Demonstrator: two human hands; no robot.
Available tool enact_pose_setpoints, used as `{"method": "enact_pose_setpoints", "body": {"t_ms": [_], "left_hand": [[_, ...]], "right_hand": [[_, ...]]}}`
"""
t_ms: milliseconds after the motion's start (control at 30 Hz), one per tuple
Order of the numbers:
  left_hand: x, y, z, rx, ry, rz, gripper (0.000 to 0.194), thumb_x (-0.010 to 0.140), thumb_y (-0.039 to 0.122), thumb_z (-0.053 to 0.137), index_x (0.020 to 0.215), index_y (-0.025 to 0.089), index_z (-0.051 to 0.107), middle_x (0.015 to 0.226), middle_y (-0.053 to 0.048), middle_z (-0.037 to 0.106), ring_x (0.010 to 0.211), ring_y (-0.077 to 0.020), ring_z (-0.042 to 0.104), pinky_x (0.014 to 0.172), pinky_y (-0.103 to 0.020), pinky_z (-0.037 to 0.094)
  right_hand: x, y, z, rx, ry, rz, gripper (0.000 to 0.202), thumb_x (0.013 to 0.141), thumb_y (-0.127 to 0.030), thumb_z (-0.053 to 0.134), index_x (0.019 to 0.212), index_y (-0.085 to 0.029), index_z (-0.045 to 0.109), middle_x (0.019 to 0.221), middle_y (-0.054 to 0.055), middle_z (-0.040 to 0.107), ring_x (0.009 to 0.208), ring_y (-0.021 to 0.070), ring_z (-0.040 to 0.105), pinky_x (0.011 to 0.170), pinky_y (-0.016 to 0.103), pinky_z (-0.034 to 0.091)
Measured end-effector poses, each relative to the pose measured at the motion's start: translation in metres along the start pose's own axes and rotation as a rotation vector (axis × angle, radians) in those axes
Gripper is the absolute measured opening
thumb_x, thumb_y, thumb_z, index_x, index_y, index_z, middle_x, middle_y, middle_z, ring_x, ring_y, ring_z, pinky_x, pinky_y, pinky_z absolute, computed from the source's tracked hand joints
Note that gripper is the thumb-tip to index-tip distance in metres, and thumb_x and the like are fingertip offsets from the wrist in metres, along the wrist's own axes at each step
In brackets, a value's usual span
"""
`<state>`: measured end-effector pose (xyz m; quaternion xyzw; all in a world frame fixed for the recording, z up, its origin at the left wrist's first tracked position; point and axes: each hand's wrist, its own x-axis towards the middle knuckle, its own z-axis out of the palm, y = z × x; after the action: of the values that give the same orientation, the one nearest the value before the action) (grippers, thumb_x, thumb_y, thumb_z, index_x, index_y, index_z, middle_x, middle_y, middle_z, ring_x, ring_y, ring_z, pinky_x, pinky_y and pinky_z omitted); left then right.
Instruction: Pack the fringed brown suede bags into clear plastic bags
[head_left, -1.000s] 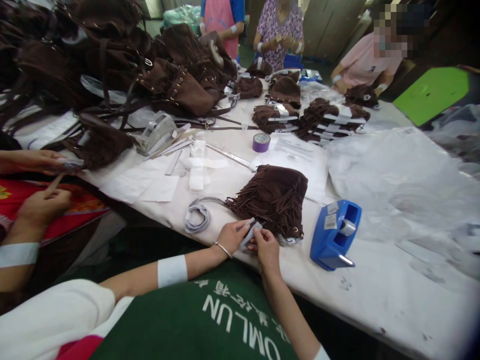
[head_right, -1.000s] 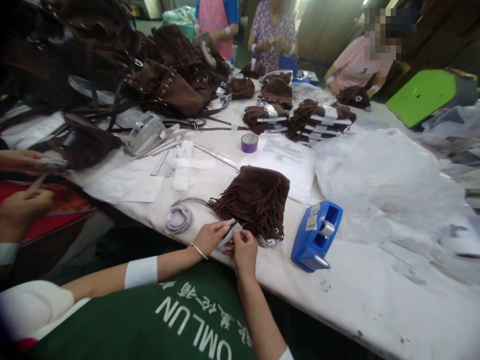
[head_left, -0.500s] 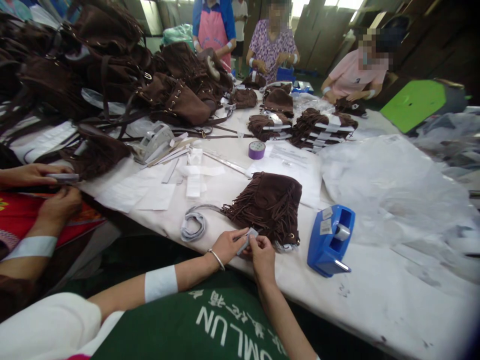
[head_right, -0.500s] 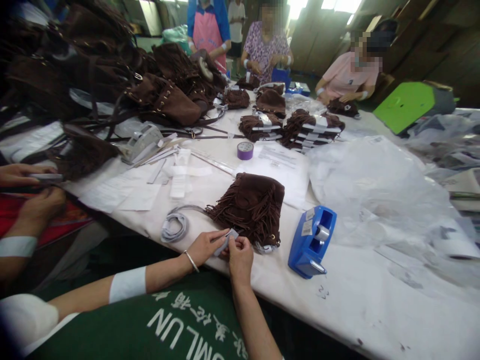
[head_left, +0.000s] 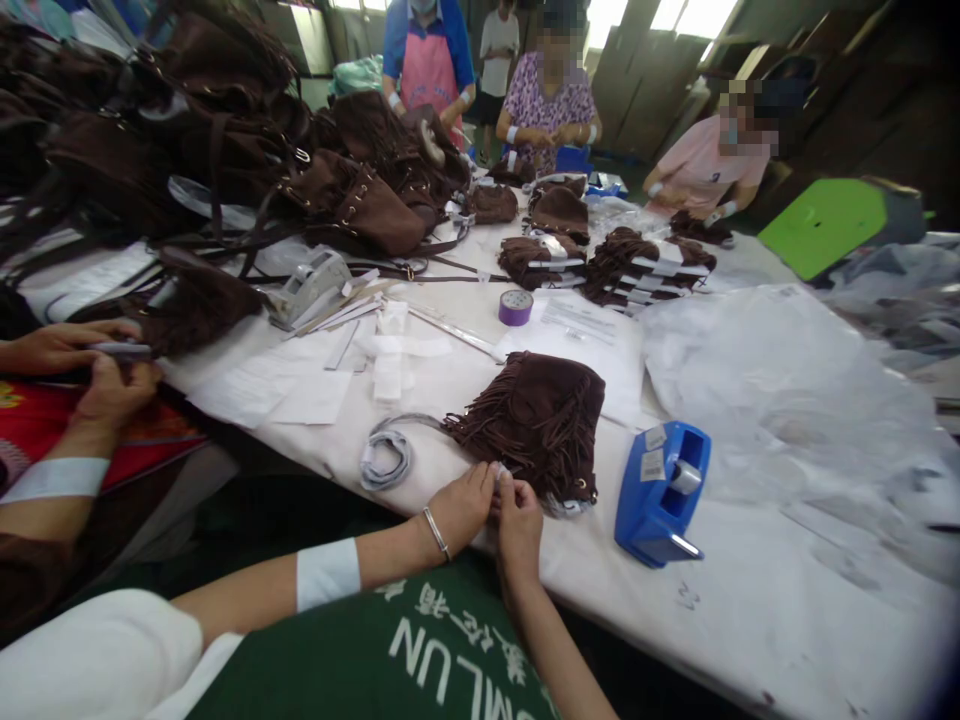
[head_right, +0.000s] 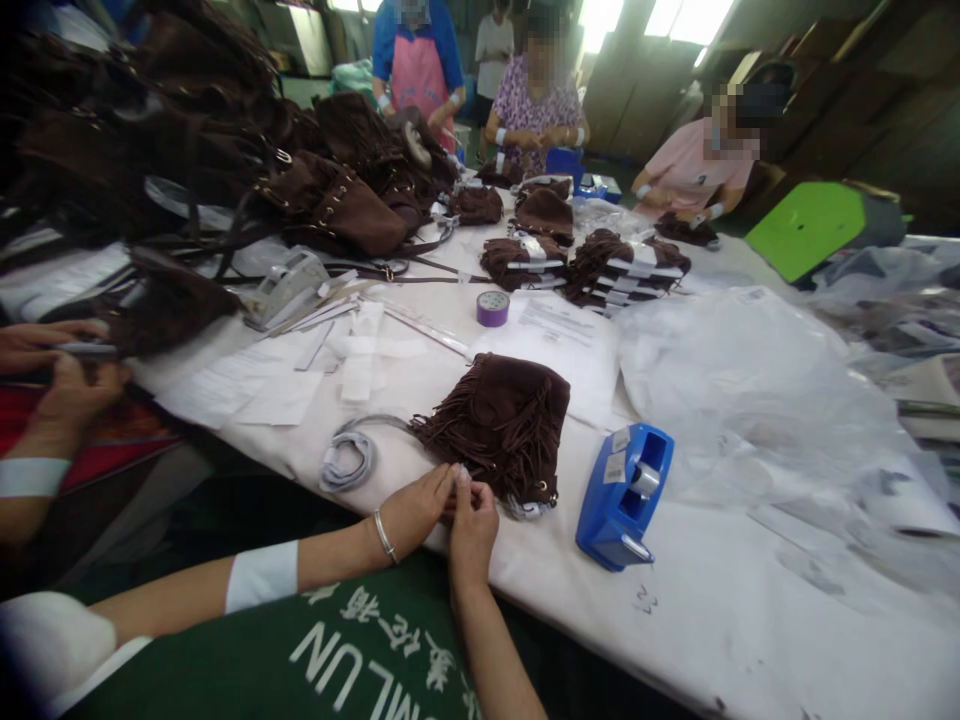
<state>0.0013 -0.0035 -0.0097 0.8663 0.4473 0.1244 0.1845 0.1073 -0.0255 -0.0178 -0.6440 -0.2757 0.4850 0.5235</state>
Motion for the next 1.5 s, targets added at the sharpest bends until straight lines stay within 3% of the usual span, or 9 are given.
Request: {"method": "enact_pose_setpoints", "body": {"t_ms": [133, 233, 333, 433, 733, 867, 1033, 1200, 1500], "left_hand": [[-0.005, 0.001, -0.007, -0.409, -0.044, -0.086, 0.054, 0.081, 0.009, 0.041, 0.134, 0.002, 0.038, 0.140, -0.022, 0.039, 0.132, -0.0284, 0.034, 0.109, -0.048, 0.031], [-0.003, -0.009, -0.021, -0.947, -0.088, -0.411, 0.045, 0.088, 0.031, 0.043, 0.127, 0.010, 0.049, 0.125, -0.015, 0.056, 0.116, -0.0251, 0.052, 0.100, -0.042, 0.042], [0.001, -0.018, -0.032, -1.391, -0.248, -0.606, 0.051, 0.082, 0.052, 0.052, 0.111, 0.011, 0.058, 0.101, -0.011, 0.066, 0.092, -0.0213, 0.062, 0.084, -0.037, 0.050], [0.003, -0.020, -0.035, -1.533, -0.446, -0.578, 0.052, 0.072, 0.054, 0.065, 0.098, 0.009, 0.063, 0.090, -0.010, 0.066, 0.080, -0.0181, 0.063, 0.075, -0.034, 0.051], [0.007, -0.017, -0.010, -1.365, -0.344, -0.561, 0.056, 0.064, 0.059, 0.069, 0.089, 0.009, 0.061, 0.072, -0.005, 0.064, 0.056, -0.0103, 0.055, 0.055, -0.023, 0.047], [0.005, -0.013, -0.016, -1.218, -0.356, -0.429, 0.057, 0.076, 0.062, 0.053, 0.099, 0.010, 0.058, 0.078, -0.006, 0.064, 0.062, -0.0133, 0.057, 0.060, -0.026, 0.049], [-0.002, -0.005, -0.024, -0.768, -0.171, -0.259, 0.058, 0.084, 0.036, 0.046, 0.135, 0.010, 0.036, 0.107, -0.013, 0.062, 0.087, -0.0200, 0.060, 0.082, -0.034, 0.049], [-0.009, -0.001, -0.008, -0.532, -0.043, -0.227, 0.056, 0.086, 0.023, 0.036, 0.140, 0.008, 0.027, 0.128, -0.018, 0.050, 0.116, -0.0257, 0.050, 0.101, -0.041, 0.040], [-0.017, -0.001, 0.004, -0.126, 0.023, -0.083, 0.057, 0.088, 0.015, 0.031, 0.142, 0.006, 0.012, 0.111, -0.019, 0.052, 0.102, -0.0264, 0.053, 0.088, -0.043, 0.048]], "right_hand": [[0.002, -0.002, -0.004, 0.023, -0.008, 0.030, 0.038, 0.072, -0.054, 0.065, 0.077, -0.018, 0.055, 0.061, -0.002, 0.061, 0.057, 0.0148, 0.060, 0.054, 0.024, 0.050], [0.002, -0.003, -0.007, 0.105, -0.064, 0.091, 0.038, 0.071, -0.054, 0.066, 0.078, -0.019, 0.054, 0.059, -0.001, 0.061, 0.054, 0.0162, 0.061, 0.055, 0.027, 0.052], [0.002, -0.005, -0.010, 0.131, -0.093, 0.108, 0.037, 0.069, -0.053, 0.068, 0.078, -0.019, 0.055, 0.061, -0.001, 0.063, 0.056, 0.0168, 0.063, 0.055, 0.027, 0.053], [0.005, -0.007, -0.014, 0.076, -0.120, 0.105, 0.037, 0.069, -0.053, 0.067, 0.080, -0.018, 0.058, 0.061, -0.001, 0.062, 0.053, 0.0160, 0.062, 0.051, 0.026, 0.052], [0.002, -0.003, -0.028, 0.086, -0.212, 0.066, 0.037, 0.075, -0.050, 0.063, 0.095, -0.018, 0.063, 0.068, -0.001, 0.063, 0.057, 0.0137, 0.060, 0.056, 0.025, 0.050], [0.001, -0.001, -0.030, 0.113, -0.244, 0.037, 0.037, 0.073, -0.042, 0.066, 0.101, -0.018, 0.062, 0.079, 0.000, 0.066, 0.065, 0.0129, 0.061, 0.065, 0.025, 0.050], [0.002, 0.002, -0.021, 0.102, -0.172, 0.039, 0.033, 0.071, -0.043, 0.067, 0.089, -0.017, 0.061, 0.073, 0.000, 0.065, 0.059, 0.0129, 0.058, 0.059, 0.025, 0.049], [0.000, 0.005, -0.013, 0.100, -0.153, 0.050, 0.029, 0.073, -0.043, 0.064, 0.086, -0.017, 0.058, 0.064, -0.003, 0.061, 0.050, 0.0109, 0.053, 0.049, 0.022, 0.043], [-0.001, 0.005, -0.002, 0.151, -0.076, 0.083, 0.025, 0.071, -0.038, 0.066, 0.081, -0.017, 0.056, 0.064, -0.003, 0.059, 0.054, 0.0102, 0.054, 0.052, 0.021, 0.045]]}}
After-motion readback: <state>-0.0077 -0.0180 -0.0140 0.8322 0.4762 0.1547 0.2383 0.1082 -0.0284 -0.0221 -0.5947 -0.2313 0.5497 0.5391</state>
